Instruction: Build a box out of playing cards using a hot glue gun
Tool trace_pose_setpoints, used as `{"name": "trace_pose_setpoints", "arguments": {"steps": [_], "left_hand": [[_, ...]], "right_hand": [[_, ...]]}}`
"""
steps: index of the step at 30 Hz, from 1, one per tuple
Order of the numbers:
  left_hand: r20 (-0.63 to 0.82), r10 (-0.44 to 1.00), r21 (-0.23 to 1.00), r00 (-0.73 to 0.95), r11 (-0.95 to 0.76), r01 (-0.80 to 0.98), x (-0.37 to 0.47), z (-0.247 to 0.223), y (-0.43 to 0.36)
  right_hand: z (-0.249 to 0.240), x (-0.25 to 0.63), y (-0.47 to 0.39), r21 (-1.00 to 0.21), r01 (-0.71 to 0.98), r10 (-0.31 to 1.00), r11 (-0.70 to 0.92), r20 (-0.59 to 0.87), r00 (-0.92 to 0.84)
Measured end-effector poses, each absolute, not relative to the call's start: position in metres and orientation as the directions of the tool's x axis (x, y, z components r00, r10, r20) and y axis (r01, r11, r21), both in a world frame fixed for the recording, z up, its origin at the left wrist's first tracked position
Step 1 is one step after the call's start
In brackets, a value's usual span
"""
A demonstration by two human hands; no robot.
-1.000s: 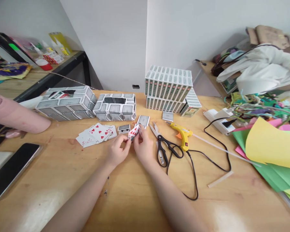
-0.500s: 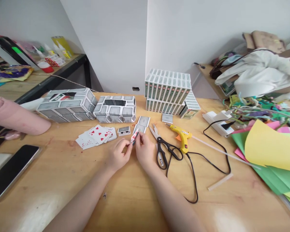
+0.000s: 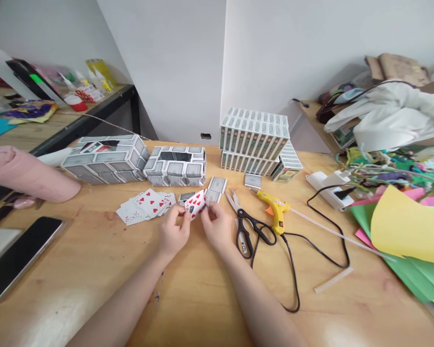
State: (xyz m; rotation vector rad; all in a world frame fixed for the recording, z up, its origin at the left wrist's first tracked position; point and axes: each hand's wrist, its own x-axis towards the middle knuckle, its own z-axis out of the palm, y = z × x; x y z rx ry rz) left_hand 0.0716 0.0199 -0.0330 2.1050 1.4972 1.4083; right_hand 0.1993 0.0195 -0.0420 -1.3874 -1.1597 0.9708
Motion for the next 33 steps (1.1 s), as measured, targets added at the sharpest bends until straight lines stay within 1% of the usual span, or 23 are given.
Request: {"name": "trace_pose_setpoints", "arguments": {"steps": [3, 6, 9, 11, 13, 14, 15, 17, 19, 21, 22, 23, 25, 30, 33], "left_hand": [[0.561, 0.828, 0.649, 0.011, -0.448, 0.615, 0.072, -0.032, 0.019], [0.527, 0.849, 0.679, 0.02, -0.436, 0.59, 0.077, -0.031, 0.015], [0.491, 0.871, 0.715, 0.026, -0.421, 0.558, 0.081, -0.029, 0.011], [0.468, 0.884, 0.745, 0.008, -0.4, 0.534, 0.082, -0.029, 0.01], [0.44, 0.897, 0.782, -0.034, -0.365, 0.505, 0.08, -0.029, 0.013], [0.422, 0.905, 0.803, -0.058, -0.343, 0.487, 0.078, -0.029, 0.015], [0.4, 0.913, 0.825, -0.081, -0.32, 0.466, 0.076, -0.03, 0.017], [0.347, 0.931, 0.869, -0.116, -0.273, 0.412, 0.074, -0.03, 0.022], [0.289, 0.949, 0.909, -0.129, -0.23, 0.349, 0.074, -0.03, 0.026], [0.238, 0.964, 0.937, -0.12, -0.195, 0.289, 0.074, -0.03, 0.028], [0.216, 0.97, 0.947, -0.111, -0.181, 0.265, 0.075, -0.03, 0.028], [0.198, 0.975, 0.955, -0.102, -0.168, 0.245, 0.076, -0.031, 0.028], [0.171, 0.98, 0.964, -0.1, -0.146, 0.221, 0.076, -0.032, 0.028], [0.15, 0.98, 0.967, -0.135, -0.117, 0.225, 0.074, -0.033, 0.025], [0.158, 0.978, 0.964, -0.133, -0.124, 0.236, 0.073, -0.031, 0.024]], "right_hand": [[-0.041, 0.199, 0.017, -0.929, 0.369, 0.971, 0.025, 0.11, 0.211], [-0.041, 0.197, 0.014, -0.843, 0.537, 0.951, 0.025, 0.186, 0.247], [-0.043, 0.195, 0.012, -0.777, 0.629, 0.908, -0.004, 0.26, 0.328], [-0.044, 0.195, 0.012, -0.775, 0.632, 0.894, -0.018, 0.271, 0.357], [-0.043, 0.196, 0.013, -0.83, 0.558, 0.91, 0.0, 0.231, 0.344], [-0.042, 0.197, 0.014, -0.876, 0.482, 0.925, 0.017, 0.197, 0.326], [-0.041, 0.198, 0.015, -0.925, 0.378, 0.939, 0.03, 0.156, 0.306], [-0.037, 0.199, 0.018, -0.994, 0.104, 0.96, 0.024, 0.052, 0.274], [-0.034, 0.199, 0.023, -0.98, -0.197, 0.97, -0.029, -0.075, 0.23], [-0.031, 0.198, 0.026, -0.892, -0.436, 0.975, -0.118, -0.188, 0.122], [-0.03, 0.198, 0.027, -0.842, -0.512, 0.973, -0.17, -0.227, 0.051], [-0.03, 0.197, 0.027, -0.799, -0.56, 0.968, -0.218, -0.252, -0.016], [-0.028, 0.195, 0.025, -0.754, -0.595, 0.958, -0.277, -0.267, -0.109], [-0.032, 0.191, 0.02, -0.78, -0.566, 0.963, -0.267, -0.203, -0.176], [-0.038, 0.192, 0.021, -0.792, -0.543, 0.96, -0.279, -0.22, -0.172]]}}
